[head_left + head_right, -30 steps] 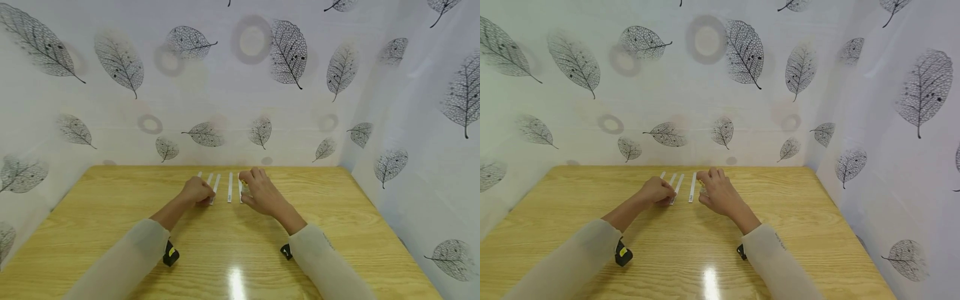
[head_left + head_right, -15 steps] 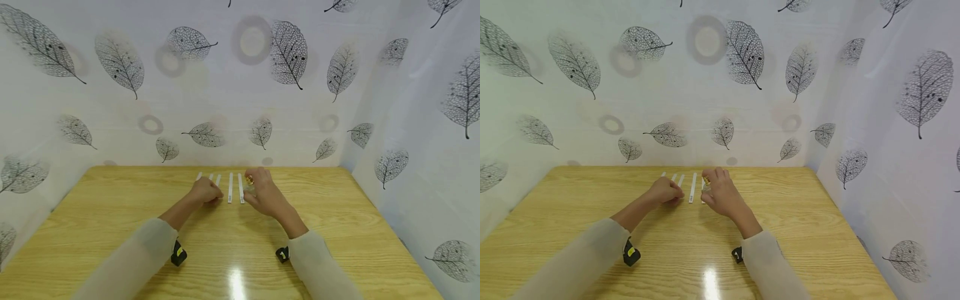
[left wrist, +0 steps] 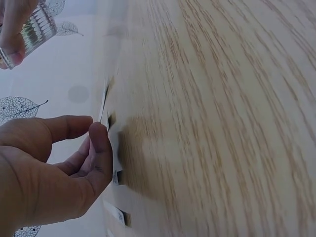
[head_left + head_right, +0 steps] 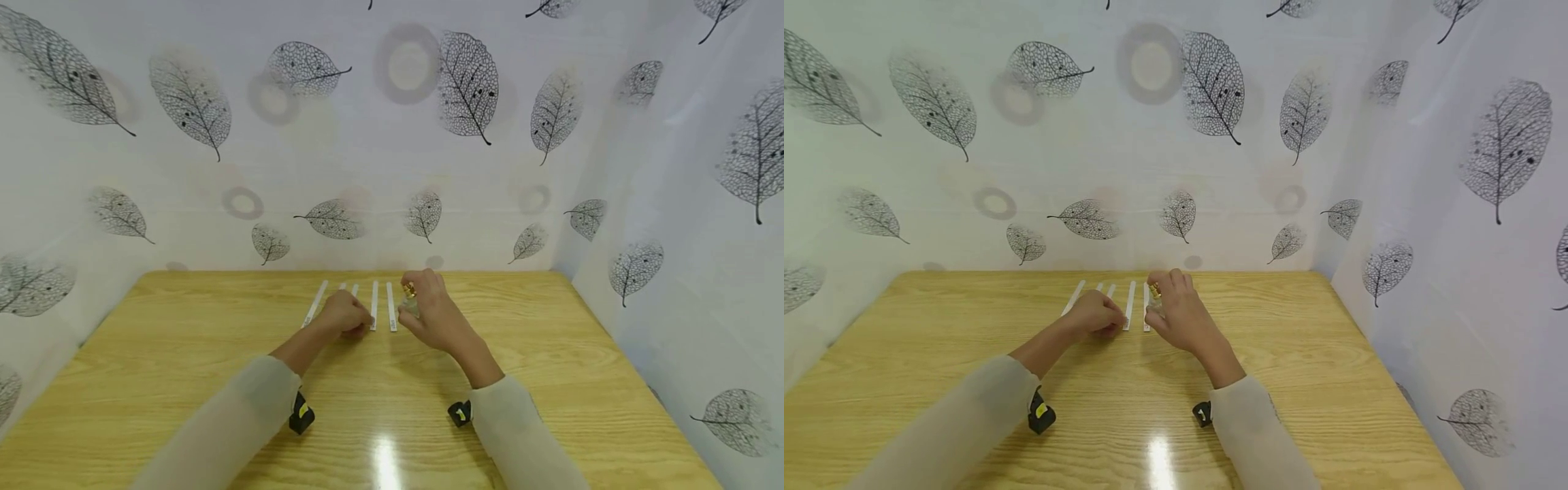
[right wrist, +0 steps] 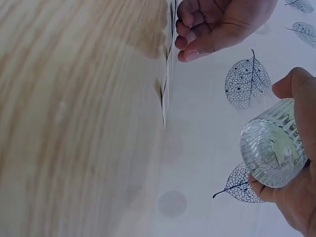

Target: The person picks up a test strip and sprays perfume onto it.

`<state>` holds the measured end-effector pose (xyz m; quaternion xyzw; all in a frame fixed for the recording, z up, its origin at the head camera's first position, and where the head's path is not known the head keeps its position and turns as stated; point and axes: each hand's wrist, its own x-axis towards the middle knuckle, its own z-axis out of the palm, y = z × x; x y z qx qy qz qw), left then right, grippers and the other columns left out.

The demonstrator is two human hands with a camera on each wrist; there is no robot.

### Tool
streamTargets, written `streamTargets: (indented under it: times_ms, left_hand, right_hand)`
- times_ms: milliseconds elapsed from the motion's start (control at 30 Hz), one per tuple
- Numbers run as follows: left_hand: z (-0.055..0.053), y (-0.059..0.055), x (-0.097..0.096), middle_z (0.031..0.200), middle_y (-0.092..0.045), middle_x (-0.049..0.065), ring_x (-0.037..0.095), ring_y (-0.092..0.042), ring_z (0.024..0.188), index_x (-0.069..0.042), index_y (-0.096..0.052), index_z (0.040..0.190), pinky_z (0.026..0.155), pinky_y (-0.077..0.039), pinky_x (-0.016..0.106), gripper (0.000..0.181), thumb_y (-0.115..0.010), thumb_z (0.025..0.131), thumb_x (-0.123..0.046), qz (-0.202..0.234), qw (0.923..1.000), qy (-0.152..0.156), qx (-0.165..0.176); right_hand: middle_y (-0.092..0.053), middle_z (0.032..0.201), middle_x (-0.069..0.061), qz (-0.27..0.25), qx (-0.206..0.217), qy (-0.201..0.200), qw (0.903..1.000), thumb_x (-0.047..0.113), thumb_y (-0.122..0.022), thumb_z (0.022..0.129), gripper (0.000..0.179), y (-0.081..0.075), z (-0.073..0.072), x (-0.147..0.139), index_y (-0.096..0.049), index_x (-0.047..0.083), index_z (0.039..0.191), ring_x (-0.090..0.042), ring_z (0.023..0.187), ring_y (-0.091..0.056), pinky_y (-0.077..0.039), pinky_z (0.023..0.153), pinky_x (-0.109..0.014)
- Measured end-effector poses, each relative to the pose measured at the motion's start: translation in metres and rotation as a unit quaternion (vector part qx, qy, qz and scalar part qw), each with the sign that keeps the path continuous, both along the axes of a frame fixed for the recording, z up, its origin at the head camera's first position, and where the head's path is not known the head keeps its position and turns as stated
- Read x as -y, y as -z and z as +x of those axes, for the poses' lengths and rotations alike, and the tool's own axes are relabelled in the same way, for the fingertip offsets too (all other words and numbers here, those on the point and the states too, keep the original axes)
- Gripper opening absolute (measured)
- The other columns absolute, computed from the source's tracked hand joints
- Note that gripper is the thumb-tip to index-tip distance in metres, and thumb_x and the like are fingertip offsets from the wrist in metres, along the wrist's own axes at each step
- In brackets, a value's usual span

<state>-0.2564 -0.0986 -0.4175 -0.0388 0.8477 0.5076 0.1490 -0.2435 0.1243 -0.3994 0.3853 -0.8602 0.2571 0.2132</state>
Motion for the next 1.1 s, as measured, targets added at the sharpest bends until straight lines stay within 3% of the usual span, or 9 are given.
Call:
streamTargets:
  times_ms: [167,333,500,767,967,1100]
  left_hand:
    - [0.0,0.002,-0.005,0.07,-0.071,0.011,0.015,-0.062,0.055,0.004,-0.075,0.081,0.051,-0.05,0.024,0.006,-0.075,0.084,-0.001,0.005,1.0,-0.006,0.004]
    - [-0.006,0.003,-0.01,0.064,-0.068,0.012,0.016,-0.062,0.049,0.004,-0.07,0.074,0.049,-0.054,0.026,0.011,-0.076,0.082,0.002,0.017,0.9982,-0.049,0.032]
    - [-0.012,0.001,-0.015,0.064,-0.067,0.011,0.016,-0.063,0.047,0.004,-0.066,0.083,0.053,-0.059,0.029,0.017,-0.082,0.079,0.001,0.009,0.9955,-0.077,0.054]
    - [-0.014,-0.003,-0.02,0.067,-0.071,0.015,0.018,-0.065,0.047,0.014,-0.065,0.103,0.052,-0.059,0.031,0.041,-0.089,0.071,0.003,-0.042,0.9954,-0.07,0.05]
    - [-0.012,-0.004,-0.02,0.065,-0.071,0.013,0.018,-0.065,0.047,0.014,-0.067,0.097,0.051,-0.058,0.03,0.035,-0.087,0.07,0.006,-0.054,0.9949,-0.072,0.046]
    - [-0.013,-0.003,-0.02,0.065,-0.07,0.013,0.017,-0.065,0.047,0.016,-0.065,0.104,0.051,-0.058,0.029,0.041,-0.087,0.071,0.005,-0.057,0.9949,-0.071,0.043]
  right_hand:
    - [-0.045,0.103,-0.009,-0.003,-0.001,-0.003,1.0,0.01,-0.065,0.089,0.042,-0.001,0.001,-0.001,-0.043,0.008,0.125,-0.024,0.09,-0.041,-0.039,0.079,-0.04]
    - [-0.045,0.103,-0.009,-0.006,-0.003,-0.005,1.0,0.01,-0.064,0.089,0.042,-0.003,0.002,-0.002,-0.042,0.008,0.125,-0.024,0.089,-0.04,-0.039,0.077,-0.039]
    - [-0.044,0.101,-0.008,-0.006,-0.003,-0.003,1.0,0.01,-0.065,0.089,0.042,-0.006,0.003,-0.002,-0.042,0.009,0.124,-0.023,0.088,-0.039,-0.038,0.076,-0.037]
    - [-0.043,0.102,-0.008,-0.007,0.001,-0.002,1.0,0.01,-0.067,0.089,0.044,-0.009,0.005,-0.003,-0.042,0.009,0.125,-0.024,0.088,-0.039,-0.038,0.074,-0.036]
    - [-0.045,0.104,-0.009,-0.007,0.011,-0.002,0.9999,0.01,-0.067,0.09,0.045,-0.008,0.006,-0.003,-0.042,0.008,0.127,-0.024,0.09,-0.04,-0.04,0.075,-0.036]
    - [-0.045,0.106,-0.009,-0.006,0.02,0.001,0.9998,0.01,-0.067,0.09,0.045,-0.009,0.007,-0.004,-0.042,0.009,0.127,-0.024,0.091,-0.039,-0.039,0.075,-0.036]
